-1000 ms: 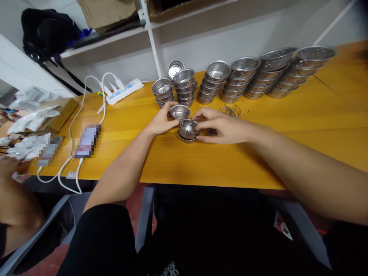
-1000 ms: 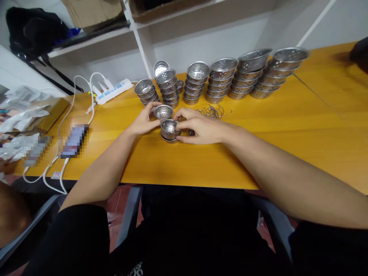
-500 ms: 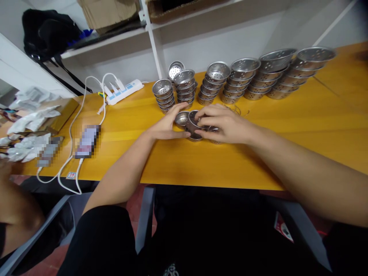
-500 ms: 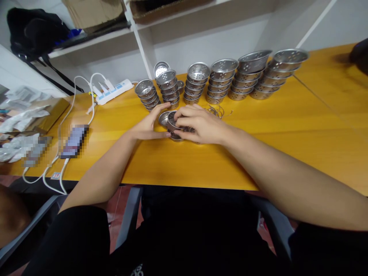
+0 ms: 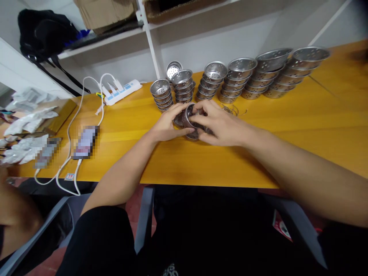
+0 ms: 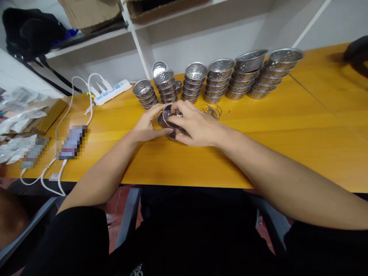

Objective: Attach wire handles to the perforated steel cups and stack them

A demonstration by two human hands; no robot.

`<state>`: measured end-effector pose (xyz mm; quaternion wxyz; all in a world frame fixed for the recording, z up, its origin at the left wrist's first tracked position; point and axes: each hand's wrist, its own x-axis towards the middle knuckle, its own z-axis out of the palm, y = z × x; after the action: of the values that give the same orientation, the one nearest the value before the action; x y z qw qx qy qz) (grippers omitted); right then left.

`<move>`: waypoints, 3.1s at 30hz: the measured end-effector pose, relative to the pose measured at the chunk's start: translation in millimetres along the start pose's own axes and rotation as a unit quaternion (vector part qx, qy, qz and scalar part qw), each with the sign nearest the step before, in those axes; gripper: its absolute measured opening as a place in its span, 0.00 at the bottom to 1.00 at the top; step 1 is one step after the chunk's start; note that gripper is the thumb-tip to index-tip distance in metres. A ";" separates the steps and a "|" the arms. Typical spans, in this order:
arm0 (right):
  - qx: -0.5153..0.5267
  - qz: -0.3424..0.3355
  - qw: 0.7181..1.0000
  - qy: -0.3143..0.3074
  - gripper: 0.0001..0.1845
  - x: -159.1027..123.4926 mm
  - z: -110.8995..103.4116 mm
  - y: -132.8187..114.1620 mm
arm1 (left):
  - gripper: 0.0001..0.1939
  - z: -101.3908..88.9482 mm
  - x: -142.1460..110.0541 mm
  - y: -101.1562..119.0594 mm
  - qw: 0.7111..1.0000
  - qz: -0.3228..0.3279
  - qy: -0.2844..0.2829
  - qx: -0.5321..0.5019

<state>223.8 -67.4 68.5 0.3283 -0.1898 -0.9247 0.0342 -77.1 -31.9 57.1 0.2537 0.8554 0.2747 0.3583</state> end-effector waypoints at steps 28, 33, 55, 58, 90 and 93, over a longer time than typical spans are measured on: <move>0.146 0.125 0.979 0.065 0.20 -2.4 0.2 14.1 | 0.60 -7.0 7.8 3.8 1.000 -0.030 0.003 0.004; 0.160 0.130 0.976 0.067 0.22 -1.1 -3.4 16.0 | 0.63 -4.9 5.1 1.8 0.999 -0.046 0.014 -0.024; -0.007 0.200 0.971 -0.131 0.18 -35.4 -22.4 101.1 | 0.61 -11.5 -8.1 -35.0 0.993 -0.108 0.053 -0.004; -0.016 0.213 0.967 -0.136 0.18 -30.9 -24.1 93.6 | 0.59 -15.1 -9.7 -33.2 0.994 -0.107 0.019 0.013; 0.054 -0.023 0.996 0.062 0.12 3.2 -12.1 -1.5 | 0.68 -2.1 -3.7 -6.5 0.990 0.062 0.045 0.116; 0.079 -0.013 0.993 0.092 0.12 2.7 -3.2 -2.9 | 0.60 6.5 -0.3 -14.1 0.990 0.072 0.060 0.108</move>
<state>222.9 -69.2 73.2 0.4265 -0.1538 -0.8873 0.0850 -76.4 -23.5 44.0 0.1166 0.8725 0.2638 0.3945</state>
